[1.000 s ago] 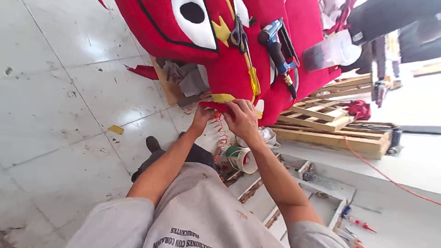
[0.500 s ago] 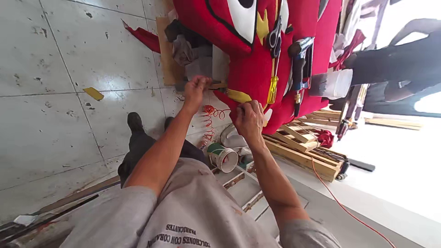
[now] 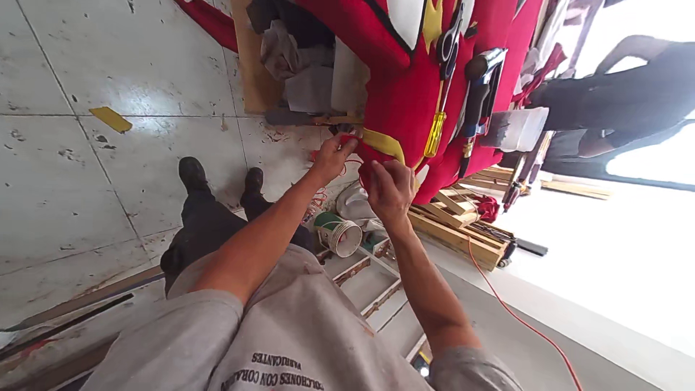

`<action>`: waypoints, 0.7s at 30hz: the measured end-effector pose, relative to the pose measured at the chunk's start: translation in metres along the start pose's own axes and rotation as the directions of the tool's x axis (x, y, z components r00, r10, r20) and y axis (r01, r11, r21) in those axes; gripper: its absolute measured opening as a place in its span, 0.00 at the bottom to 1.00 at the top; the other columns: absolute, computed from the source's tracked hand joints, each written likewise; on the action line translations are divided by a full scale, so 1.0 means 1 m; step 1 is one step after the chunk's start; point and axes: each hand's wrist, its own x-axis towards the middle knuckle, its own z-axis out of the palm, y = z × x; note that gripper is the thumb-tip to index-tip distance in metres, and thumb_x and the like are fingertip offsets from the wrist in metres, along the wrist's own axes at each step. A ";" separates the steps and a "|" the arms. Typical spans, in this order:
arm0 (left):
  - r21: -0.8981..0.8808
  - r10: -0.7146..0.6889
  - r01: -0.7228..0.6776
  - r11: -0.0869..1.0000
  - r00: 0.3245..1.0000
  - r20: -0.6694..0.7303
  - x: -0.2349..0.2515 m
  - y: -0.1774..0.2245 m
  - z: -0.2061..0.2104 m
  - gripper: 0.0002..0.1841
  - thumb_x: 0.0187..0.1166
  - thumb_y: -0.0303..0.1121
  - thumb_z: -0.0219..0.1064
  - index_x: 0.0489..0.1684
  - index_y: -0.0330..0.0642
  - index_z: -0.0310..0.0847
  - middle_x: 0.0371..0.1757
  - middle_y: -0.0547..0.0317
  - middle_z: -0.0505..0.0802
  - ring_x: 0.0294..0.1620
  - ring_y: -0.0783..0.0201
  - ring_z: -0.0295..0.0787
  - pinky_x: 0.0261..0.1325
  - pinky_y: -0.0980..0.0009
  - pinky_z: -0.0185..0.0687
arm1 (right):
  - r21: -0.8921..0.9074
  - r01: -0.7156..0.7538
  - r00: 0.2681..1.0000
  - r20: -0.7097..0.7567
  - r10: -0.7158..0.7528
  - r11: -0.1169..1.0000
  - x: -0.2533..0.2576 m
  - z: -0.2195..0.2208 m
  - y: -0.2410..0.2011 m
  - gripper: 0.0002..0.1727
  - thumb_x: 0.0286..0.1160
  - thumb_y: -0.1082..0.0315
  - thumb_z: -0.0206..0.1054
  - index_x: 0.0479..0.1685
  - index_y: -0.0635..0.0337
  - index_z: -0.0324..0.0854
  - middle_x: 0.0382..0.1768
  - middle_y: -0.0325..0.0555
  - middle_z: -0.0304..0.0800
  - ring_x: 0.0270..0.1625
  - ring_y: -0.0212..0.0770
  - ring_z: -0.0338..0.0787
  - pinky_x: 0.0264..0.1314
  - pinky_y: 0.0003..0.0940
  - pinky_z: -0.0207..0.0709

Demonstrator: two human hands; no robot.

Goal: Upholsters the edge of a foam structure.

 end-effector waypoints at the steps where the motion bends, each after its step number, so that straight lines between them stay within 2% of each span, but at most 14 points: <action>1: -0.064 -0.029 0.028 0.998 1.000 -0.009 0.006 -0.005 0.001 0.15 0.93 0.34 0.53 0.55 0.30 0.82 0.48 0.52 0.93 0.51 0.68 0.90 0.64 0.65 0.86 | -0.035 0.007 0.999 0.045 -0.005 0.999 0.000 0.001 0.001 0.16 0.77 0.65 0.69 0.62 0.50 0.91 0.55 0.53 0.89 0.57 0.51 0.88 0.56 0.45 0.82; 3: -0.136 -0.124 0.121 0.983 0.992 -0.011 0.013 -0.006 0.002 0.17 0.94 0.35 0.51 0.57 0.28 0.80 0.49 0.51 0.92 0.53 0.68 0.89 0.66 0.65 0.84 | -0.100 -0.002 0.993 0.115 0.013 0.995 0.005 0.002 0.003 0.19 0.79 0.62 0.68 0.67 0.50 0.89 0.55 0.54 0.88 0.57 0.52 0.87 0.55 0.45 0.81; 6: -0.107 -0.309 0.305 0.946 0.951 -0.022 0.022 0.008 0.001 0.21 0.94 0.39 0.50 0.64 0.29 0.79 0.57 0.46 0.90 0.60 0.63 0.87 0.69 0.63 0.81 | -0.161 0.036 0.979 0.202 -0.002 0.986 0.017 -0.002 0.003 0.18 0.79 0.60 0.68 0.64 0.52 0.90 0.54 0.55 0.88 0.56 0.54 0.87 0.52 0.45 0.81; 9: -0.020 -0.423 0.423 0.906 0.906 -0.025 0.030 0.025 0.000 0.22 0.94 0.41 0.51 0.67 0.30 0.78 0.61 0.44 0.88 0.61 0.60 0.84 0.68 0.60 0.78 | -0.195 0.093 0.956 0.290 -0.034 0.976 0.027 -0.006 0.002 0.14 0.80 0.60 0.68 0.56 0.54 0.92 0.56 0.56 0.88 0.57 0.55 0.87 0.53 0.47 0.81; 11: 0.007 -0.471 0.471 0.882 0.882 -0.017 0.034 0.034 0.000 0.22 0.94 0.41 0.51 0.67 0.29 0.78 0.63 0.43 0.87 0.62 0.59 0.85 0.69 0.60 0.79 | -0.184 0.128 0.944 0.324 -0.063 0.975 0.033 -0.004 0.001 0.12 0.80 0.60 0.67 0.45 0.58 0.92 0.55 0.56 0.88 0.58 0.57 0.87 0.53 0.50 0.80; 13: 0.037 -0.501 0.501 0.865 0.865 -0.016 0.037 0.039 0.001 0.21 0.94 0.40 0.51 0.63 0.29 0.79 0.59 0.44 0.87 0.59 0.59 0.84 0.66 0.59 0.78 | -0.136 0.143 0.933 0.348 -0.088 0.980 0.037 -0.002 0.001 0.12 0.79 0.61 0.67 0.38 0.60 0.91 0.55 0.56 0.89 0.59 0.58 0.86 0.56 0.53 0.78; 15: 0.070 -0.549 0.550 0.832 0.835 -0.028 0.041 0.042 0.000 0.20 0.93 0.41 0.52 0.60 0.30 0.80 0.57 0.46 0.88 0.57 0.59 0.85 0.64 0.59 0.80 | -0.111 0.117 0.935 0.347 -0.072 0.987 0.039 0.000 0.000 0.12 0.78 0.61 0.67 0.36 0.59 0.91 0.55 0.54 0.89 0.60 0.58 0.85 0.58 0.52 0.78; 17: 0.137 -0.600 0.601 0.787 0.798 -0.053 0.045 0.044 0.000 0.21 0.92 0.43 0.54 0.59 0.31 0.81 0.56 0.46 0.89 0.57 0.58 0.85 0.63 0.57 0.79 | -0.098 0.074 0.952 0.302 -0.041 0.992 0.038 0.001 -0.003 0.10 0.78 0.63 0.68 0.40 0.61 0.90 0.55 0.55 0.88 0.60 0.57 0.85 0.59 0.50 0.79; 19: 0.236 -0.613 0.615 0.752 0.785 -0.093 0.052 0.037 -0.002 0.22 0.90 0.44 0.56 0.57 0.30 0.82 0.58 0.41 0.89 0.60 0.51 0.87 0.65 0.48 0.80 | -0.073 0.053 0.977 0.209 -0.037 0.996 0.032 0.002 -0.003 0.15 0.78 0.65 0.69 0.58 0.61 0.89 0.58 0.58 0.87 0.60 0.56 0.86 0.60 0.47 0.81; 20: 0.282 -0.613 0.616 0.735 0.782 -0.111 0.056 0.034 -0.003 0.22 0.89 0.44 0.57 0.56 0.29 0.83 0.58 0.39 0.89 0.62 0.48 0.87 0.66 0.45 0.80 | -0.073 0.060 0.982 0.181 -0.046 0.996 0.030 0.003 -0.001 0.17 0.77 0.64 0.70 0.63 0.59 0.88 0.59 0.58 0.87 0.60 0.55 0.86 0.60 0.46 0.81; 21: 0.324 -0.616 0.618 0.716 0.778 -0.124 0.058 0.032 -0.003 0.23 0.88 0.44 0.57 0.55 0.29 0.83 0.59 0.36 0.89 0.63 0.46 0.86 0.66 0.41 0.79 | -0.071 0.073 0.983 0.173 -0.060 0.995 0.028 0.004 0.002 0.17 0.77 0.63 0.71 0.63 0.56 0.89 0.60 0.57 0.86 0.60 0.54 0.86 0.59 0.45 0.81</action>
